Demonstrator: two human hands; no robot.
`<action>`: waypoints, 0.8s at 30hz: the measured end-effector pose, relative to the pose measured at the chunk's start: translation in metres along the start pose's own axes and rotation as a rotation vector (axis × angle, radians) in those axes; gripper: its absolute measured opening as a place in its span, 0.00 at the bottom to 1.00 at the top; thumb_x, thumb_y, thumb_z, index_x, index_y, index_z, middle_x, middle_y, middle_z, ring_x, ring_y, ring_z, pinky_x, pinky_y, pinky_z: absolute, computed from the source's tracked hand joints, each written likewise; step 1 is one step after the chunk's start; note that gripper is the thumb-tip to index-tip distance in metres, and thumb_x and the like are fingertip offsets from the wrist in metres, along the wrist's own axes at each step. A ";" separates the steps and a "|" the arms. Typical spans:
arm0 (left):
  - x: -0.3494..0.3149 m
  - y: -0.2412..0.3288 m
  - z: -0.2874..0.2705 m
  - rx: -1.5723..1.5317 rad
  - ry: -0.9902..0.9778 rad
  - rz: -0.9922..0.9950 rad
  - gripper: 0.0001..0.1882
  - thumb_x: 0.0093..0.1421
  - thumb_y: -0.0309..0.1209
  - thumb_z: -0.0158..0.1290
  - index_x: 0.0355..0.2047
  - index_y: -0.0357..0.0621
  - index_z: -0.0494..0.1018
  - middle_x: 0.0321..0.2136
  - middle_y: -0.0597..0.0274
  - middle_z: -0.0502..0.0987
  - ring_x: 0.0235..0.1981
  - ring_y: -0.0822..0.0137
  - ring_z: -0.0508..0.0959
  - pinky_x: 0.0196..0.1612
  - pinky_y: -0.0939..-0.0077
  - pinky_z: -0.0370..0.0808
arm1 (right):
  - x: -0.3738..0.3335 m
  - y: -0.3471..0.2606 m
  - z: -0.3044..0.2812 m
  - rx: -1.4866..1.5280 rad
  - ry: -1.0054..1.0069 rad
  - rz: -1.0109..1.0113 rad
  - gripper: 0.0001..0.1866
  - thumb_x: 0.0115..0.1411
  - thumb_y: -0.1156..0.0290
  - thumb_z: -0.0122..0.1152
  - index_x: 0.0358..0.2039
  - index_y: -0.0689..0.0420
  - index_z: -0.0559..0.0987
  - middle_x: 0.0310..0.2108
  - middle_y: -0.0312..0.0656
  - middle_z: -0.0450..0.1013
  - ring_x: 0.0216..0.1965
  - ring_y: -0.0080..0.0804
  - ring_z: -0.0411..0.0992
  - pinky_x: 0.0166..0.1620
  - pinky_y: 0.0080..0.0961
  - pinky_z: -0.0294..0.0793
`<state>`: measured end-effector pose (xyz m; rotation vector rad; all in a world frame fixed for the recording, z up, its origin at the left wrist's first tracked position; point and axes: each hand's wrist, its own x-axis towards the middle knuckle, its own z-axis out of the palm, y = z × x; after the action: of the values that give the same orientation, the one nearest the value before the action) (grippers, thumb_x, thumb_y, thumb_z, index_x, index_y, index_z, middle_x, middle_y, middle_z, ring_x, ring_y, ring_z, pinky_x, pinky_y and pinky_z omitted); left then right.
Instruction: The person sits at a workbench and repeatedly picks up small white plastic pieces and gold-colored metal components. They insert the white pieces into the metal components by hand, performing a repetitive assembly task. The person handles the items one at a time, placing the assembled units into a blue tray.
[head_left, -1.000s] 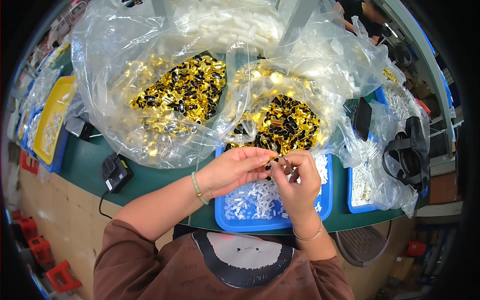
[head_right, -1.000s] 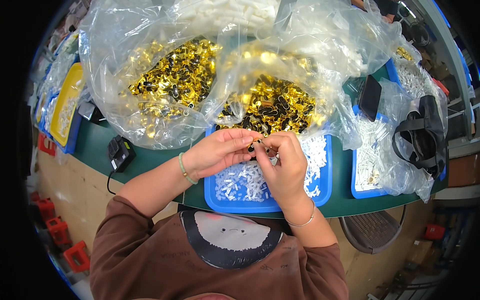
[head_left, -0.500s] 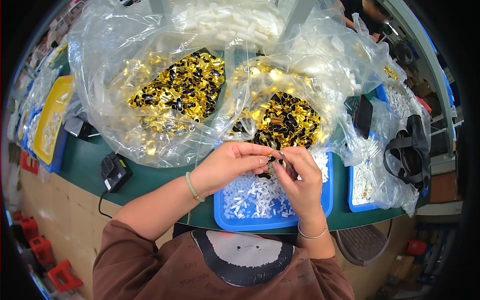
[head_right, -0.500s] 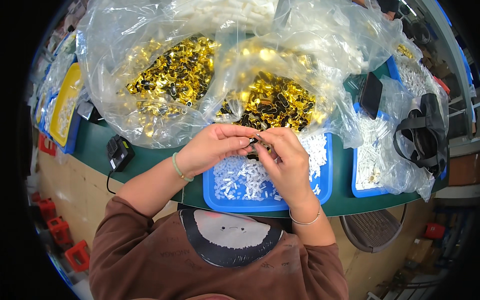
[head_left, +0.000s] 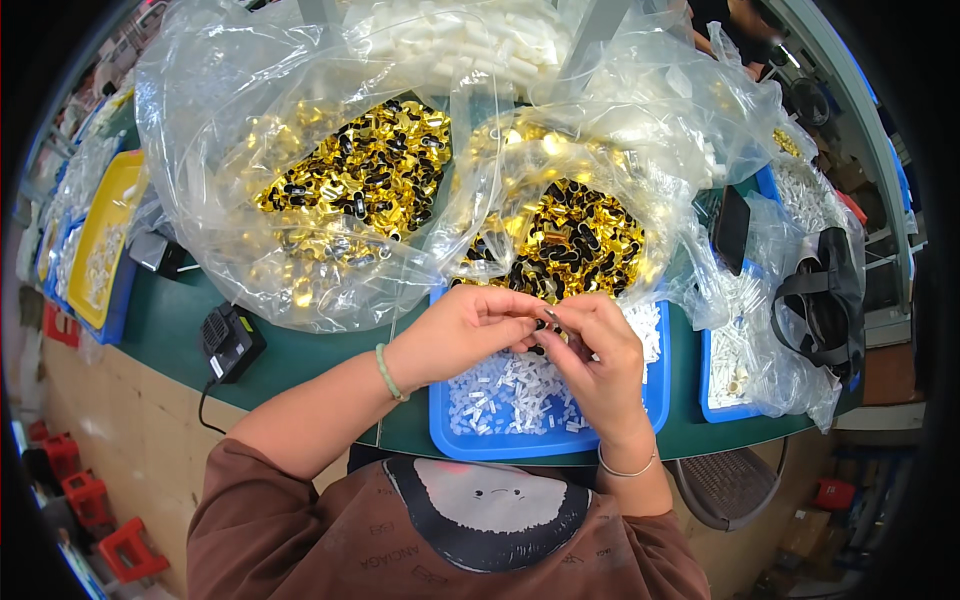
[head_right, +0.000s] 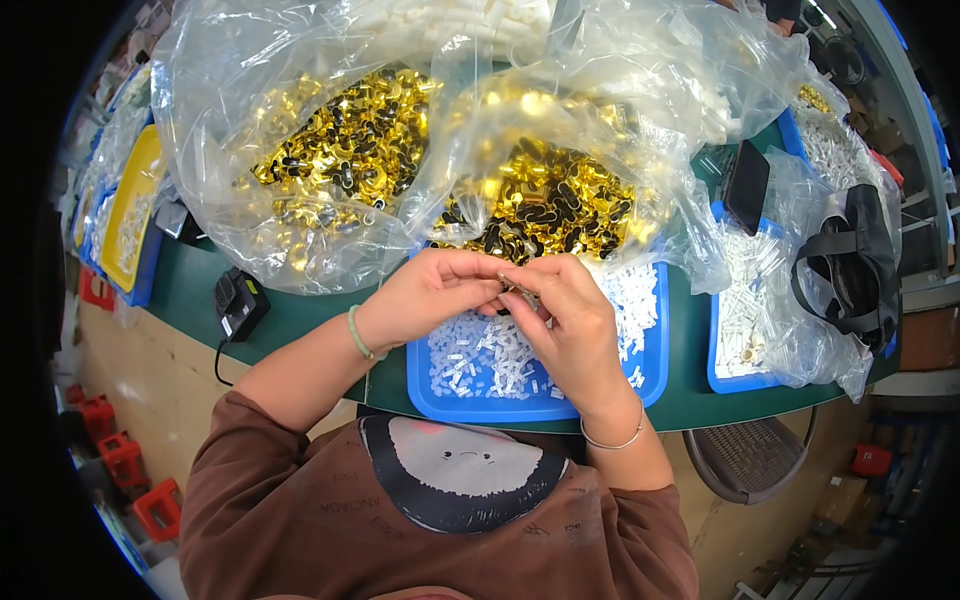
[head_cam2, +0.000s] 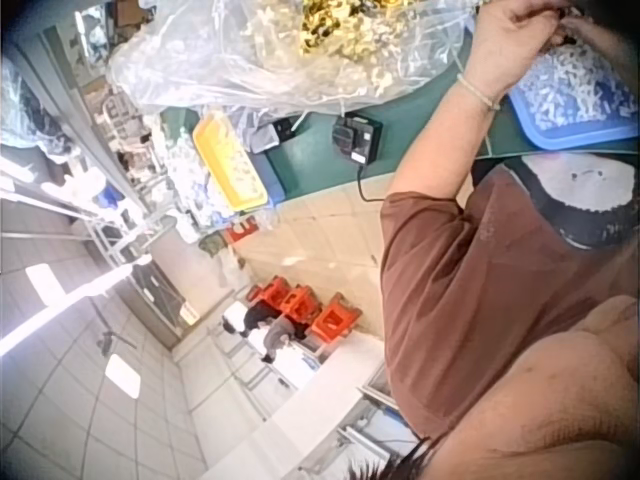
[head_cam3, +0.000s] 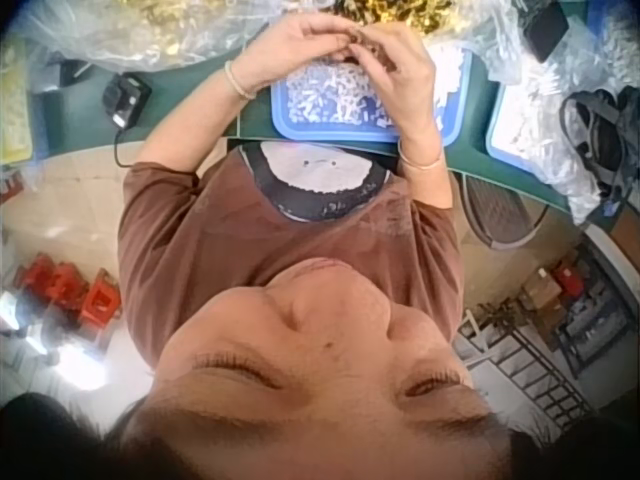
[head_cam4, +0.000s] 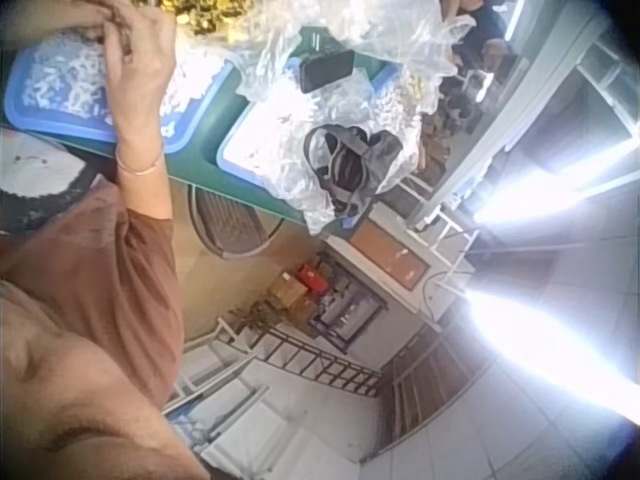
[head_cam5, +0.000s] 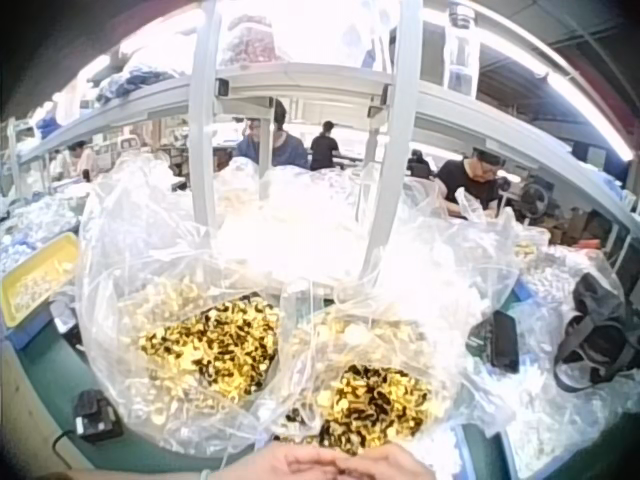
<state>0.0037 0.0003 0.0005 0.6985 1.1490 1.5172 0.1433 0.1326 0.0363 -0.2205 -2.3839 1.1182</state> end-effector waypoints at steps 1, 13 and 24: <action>0.000 0.000 0.000 -0.010 -0.006 0.018 0.15 0.63 0.24 0.50 0.50 0.34 0.73 0.38 0.65 0.79 0.37 0.79 0.77 0.43 0.82 0.75 | 0.000 0.001 0.000 0.006 0.004 0.002 0.16 0.50 0.84 0.67 0.41 0.59 0.81 0.36 0.41 0.73 0.26 0.23 0.72 0.26 0.18 0.72; -0.002 -0.006 0.003 -0.009 0.044 0.023 0.15 0.63 0.22 0.47 0.50 0.34 0.74 0.42 0.62 0.78 0.42 0.76 0.77 0.47 0.80 0.74 | -0.001 0.003 0.003 -0.013 -0.004 -0.036 0.16 0.49 0.84 0.69 0.40 0.58 0.81 0.35 0.41 0.73 0.26 0.25 0.72 0.26 0.19 0.72; -0.002 -0.008 0.004 0.009 0.058 0.050 0.16 0.63 0.20 0.46 0.51 0.33 0.74 0.43 0.59 0.78 0.43 0.74 0.77 0.49 0.79 0.75 | 0.000 0.005 0.007 -0.016 0.013 -0.093 0.15 0.49 0.85 0.68 0.38 0.59 0.81 0.34 0.39 0.73 0.24 0.17 0.68 0.25 0.13 0.67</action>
<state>0.0103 -0.0003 -0.0049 0.6972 1.1904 1.5844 0.1399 0.1311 0.0288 -0.1201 -2.3664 1.0523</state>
